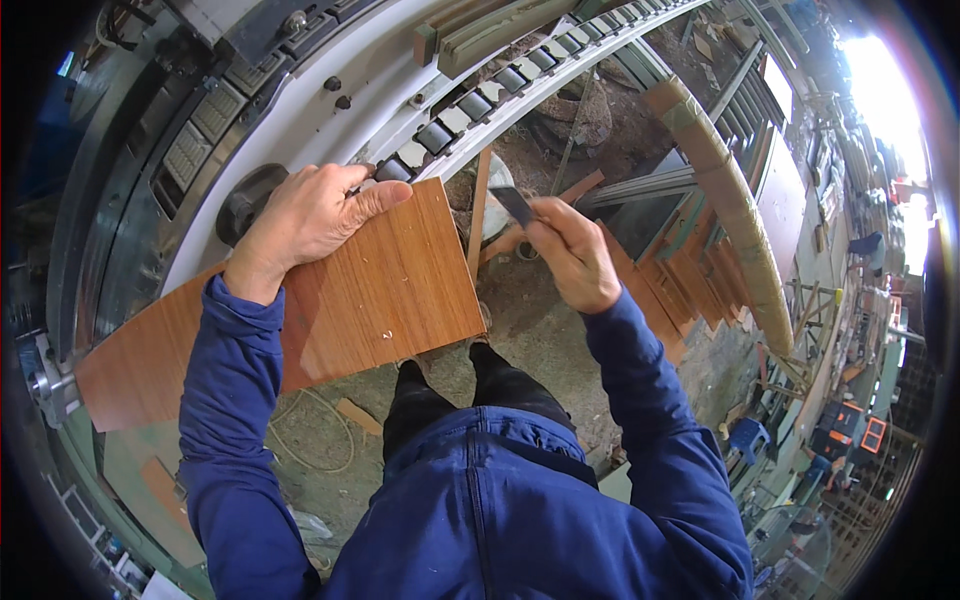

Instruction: The person feeds wooden panels into an edge-banding machine, then trims the edges and corners of the panels using a blade.

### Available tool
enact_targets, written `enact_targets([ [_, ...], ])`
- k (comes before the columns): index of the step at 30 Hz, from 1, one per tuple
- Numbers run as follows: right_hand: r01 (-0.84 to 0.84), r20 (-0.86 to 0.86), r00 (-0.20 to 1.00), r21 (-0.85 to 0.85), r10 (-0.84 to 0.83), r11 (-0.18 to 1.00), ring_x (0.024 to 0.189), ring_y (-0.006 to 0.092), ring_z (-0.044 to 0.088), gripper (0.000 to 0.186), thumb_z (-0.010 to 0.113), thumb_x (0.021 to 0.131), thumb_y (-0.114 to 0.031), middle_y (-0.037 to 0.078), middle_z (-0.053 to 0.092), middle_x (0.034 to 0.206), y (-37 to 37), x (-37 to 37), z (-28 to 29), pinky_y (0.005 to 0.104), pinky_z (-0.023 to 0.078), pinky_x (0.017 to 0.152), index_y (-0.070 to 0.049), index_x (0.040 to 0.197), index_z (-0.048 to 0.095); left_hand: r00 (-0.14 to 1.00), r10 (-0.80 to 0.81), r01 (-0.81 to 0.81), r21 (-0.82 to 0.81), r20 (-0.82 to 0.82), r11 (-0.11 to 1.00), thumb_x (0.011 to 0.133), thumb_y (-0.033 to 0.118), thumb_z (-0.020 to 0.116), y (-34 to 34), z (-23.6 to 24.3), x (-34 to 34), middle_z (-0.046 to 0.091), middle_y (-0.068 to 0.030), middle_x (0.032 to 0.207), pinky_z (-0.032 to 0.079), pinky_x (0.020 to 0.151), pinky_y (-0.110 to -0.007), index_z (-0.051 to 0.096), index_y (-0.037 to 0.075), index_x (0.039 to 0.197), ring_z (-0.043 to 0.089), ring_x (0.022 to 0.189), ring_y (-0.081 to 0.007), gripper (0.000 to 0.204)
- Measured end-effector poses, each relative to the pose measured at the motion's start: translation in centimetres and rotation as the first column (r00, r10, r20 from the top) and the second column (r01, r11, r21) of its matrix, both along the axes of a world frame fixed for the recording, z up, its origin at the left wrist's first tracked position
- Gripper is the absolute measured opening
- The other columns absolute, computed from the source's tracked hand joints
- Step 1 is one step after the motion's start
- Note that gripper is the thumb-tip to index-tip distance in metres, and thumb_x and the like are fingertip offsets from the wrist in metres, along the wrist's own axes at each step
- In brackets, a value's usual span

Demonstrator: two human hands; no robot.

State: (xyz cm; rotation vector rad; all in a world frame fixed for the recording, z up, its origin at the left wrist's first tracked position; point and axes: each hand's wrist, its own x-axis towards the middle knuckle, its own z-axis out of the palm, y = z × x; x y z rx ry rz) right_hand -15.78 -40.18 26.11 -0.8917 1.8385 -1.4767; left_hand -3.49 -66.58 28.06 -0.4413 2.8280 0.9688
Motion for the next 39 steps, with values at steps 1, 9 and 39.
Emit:
enact_targets([
  [1, -0.017, -0.054, 0.998, -0.068, 0.013, 0.998, 0.083, 0.0112, 0.059, 0.018, 0.046, 0.093, -0.003, 0.006, 0.065, 0.085, -0.9, -0.2, -0.2, 0.0251, 0.047, 0.075, 0.005, 0.105, 0.057, 1.000, -0.012, 0.012, -0.009, -0.005, 1.000, 0.078, 0.074, 0.046, 0.1, -0.3, -0.2, 0.048, -0.0215, 0.052, 0.042, 0.054, -0.044, 0.051, -0.003, 0.062, 0.054, 0.054, -0.0387, 0.078],
  [9, -0.020, -0.105, 0.995, -0.141, 0.005, 0.990, 0.070, 0.0124, 0.058, 0.023, 0.060, 0.086, -0.008, 0.007, 0.062, 0.077, -7.5, 1.7, 3.0, 0.0271, 0.048, 0.066, 0.004, 0.105, 0.058, 0.752, -0.079, 0.284, 0.213, -0.655, 0.935, 0.073, 0.045, 0.075, 1.1, 1.6, -0.7, 0.066, -0.0097, 0.102, 0.044, 0.093, -0.032, 0.057, 0.002, 0.118, 0.062, 0.100, -0.0231, 0.065],
  [39, 0.094, -0.171, 0.981, 0.033, -0.087, 0.995, 0.068, 0.0157, 0.063, 0.042, 0.069, 0.082, -0.022, 0.012, 0.064, 0.078, -10.5, 2.1, 6.4, 0.0304, 0.048, 0.059, 0.004, 0.110, 0.051, 0.670, 0.718, 0.057, 0.977, -0.189, 0.205, 0.099, 0.038, 0.041, -3.1, 0.0, 0.1, 0.059, -0.0064, 0.073, 0.051, 0.076, -0.031, 0.062, -0.002, 0.100, 0.061, 0.072, -0.0169, 0.045],
])
